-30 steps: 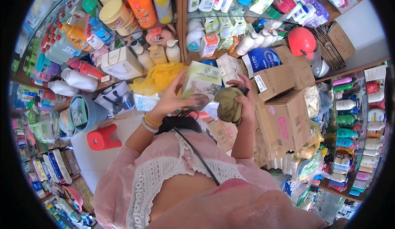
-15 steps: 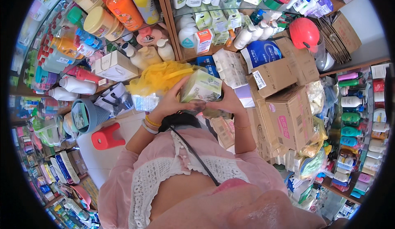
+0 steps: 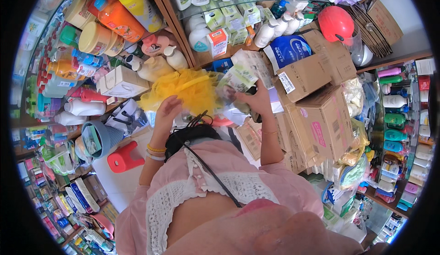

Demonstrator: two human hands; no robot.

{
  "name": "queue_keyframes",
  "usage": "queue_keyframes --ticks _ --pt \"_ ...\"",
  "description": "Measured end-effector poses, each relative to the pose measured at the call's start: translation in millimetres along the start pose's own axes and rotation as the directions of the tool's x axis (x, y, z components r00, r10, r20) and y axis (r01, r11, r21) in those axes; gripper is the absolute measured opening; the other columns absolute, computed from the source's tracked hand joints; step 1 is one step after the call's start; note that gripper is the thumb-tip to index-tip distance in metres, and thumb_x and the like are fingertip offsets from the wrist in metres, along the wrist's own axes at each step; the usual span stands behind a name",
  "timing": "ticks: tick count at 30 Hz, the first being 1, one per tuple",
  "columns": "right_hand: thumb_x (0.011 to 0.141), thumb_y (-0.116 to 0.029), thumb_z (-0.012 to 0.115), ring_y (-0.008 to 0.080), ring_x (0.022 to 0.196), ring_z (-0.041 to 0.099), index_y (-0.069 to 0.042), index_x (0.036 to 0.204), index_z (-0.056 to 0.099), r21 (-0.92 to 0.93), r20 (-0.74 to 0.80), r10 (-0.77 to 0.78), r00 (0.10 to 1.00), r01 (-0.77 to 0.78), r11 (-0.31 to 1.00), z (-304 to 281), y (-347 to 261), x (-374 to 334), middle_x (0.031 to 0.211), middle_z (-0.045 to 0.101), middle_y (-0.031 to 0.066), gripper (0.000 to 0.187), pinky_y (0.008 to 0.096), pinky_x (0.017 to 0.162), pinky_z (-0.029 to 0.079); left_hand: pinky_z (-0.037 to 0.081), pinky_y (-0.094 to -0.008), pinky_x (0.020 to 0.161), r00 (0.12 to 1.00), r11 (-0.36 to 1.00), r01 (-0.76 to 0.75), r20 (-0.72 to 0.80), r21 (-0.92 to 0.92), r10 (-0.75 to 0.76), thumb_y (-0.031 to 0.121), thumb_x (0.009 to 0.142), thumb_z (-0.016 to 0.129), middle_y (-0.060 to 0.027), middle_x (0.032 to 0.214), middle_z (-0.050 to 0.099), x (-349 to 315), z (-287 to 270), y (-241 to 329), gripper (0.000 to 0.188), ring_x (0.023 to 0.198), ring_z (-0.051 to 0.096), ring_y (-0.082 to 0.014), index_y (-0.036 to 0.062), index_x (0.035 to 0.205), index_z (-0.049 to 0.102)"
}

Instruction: The person wipes various personal care and cleaning product containers on crowded shelves using a cloth. They pick up bottles and boxes, wipe them, and place them back on the shelves.

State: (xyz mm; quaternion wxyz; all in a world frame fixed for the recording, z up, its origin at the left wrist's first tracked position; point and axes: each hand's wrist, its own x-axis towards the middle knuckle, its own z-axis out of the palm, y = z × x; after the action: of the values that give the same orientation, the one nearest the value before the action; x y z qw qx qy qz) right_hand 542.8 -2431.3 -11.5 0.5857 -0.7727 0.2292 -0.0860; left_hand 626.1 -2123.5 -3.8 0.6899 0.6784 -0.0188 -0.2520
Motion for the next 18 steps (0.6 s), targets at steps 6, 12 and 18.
queue_keyframes --ticks 6,12,18 --pt "0.071 -0.025 0.076 0.0220 0.098 0.058 0.003 0.123 0.046 0.266 -0.449 -0.027 0.893 0.163 0.950 -41 31 78 0.113 0.057 0.0138 0.066 0.0335 0.086 0.045 0.042 -0.0265 0.090 0.995 0.999 0.044 -0.087 0.013 -0.043 0.004 0.086 0.059 -0.0077 0.108 0.060 -6 -6 -11 0.034 0.102 0.055 -0.0156 0.0015 0.119 0.051" --pt "0.080 -0.027 0.068 0.0260 0.097 0.060 0.002 0.125 0.042 0.803 -0.542 0.330 0.773 0.361 0.474 -92 28 215 0.117 0.054 0.0150 0.059 0.0389 0.080 0.052 0.043 -0.0257 0.088 0.993 0.998 0.065 -0.098 0.002 -0.064 0.005 0.087 0.060 -0.0069 0.106 0.060 -8 -2 -16 0.034 0.099 0.056 -0.0145 0.0002 0.119 0.051" --pt "0.068 -0.028 0.077 0.0261 0.094 0.061 0.007 0.120 0.042 0.630 -0.703 0.272 0.657 0.399 0.666 -91 19 293 0.116 0.057 0.0157 0.072 0.0381 0.078 0.053 0.042 -0.0258 0.088 0.978 0.993 0.114 -0.169 -0.032 -0.118 0.006 0.086 0.059 -0.0074 0.106 0.061 -17 -4 -22 0.032 0.099 0.055 -0.0152 0.0017 0.117 0.052"
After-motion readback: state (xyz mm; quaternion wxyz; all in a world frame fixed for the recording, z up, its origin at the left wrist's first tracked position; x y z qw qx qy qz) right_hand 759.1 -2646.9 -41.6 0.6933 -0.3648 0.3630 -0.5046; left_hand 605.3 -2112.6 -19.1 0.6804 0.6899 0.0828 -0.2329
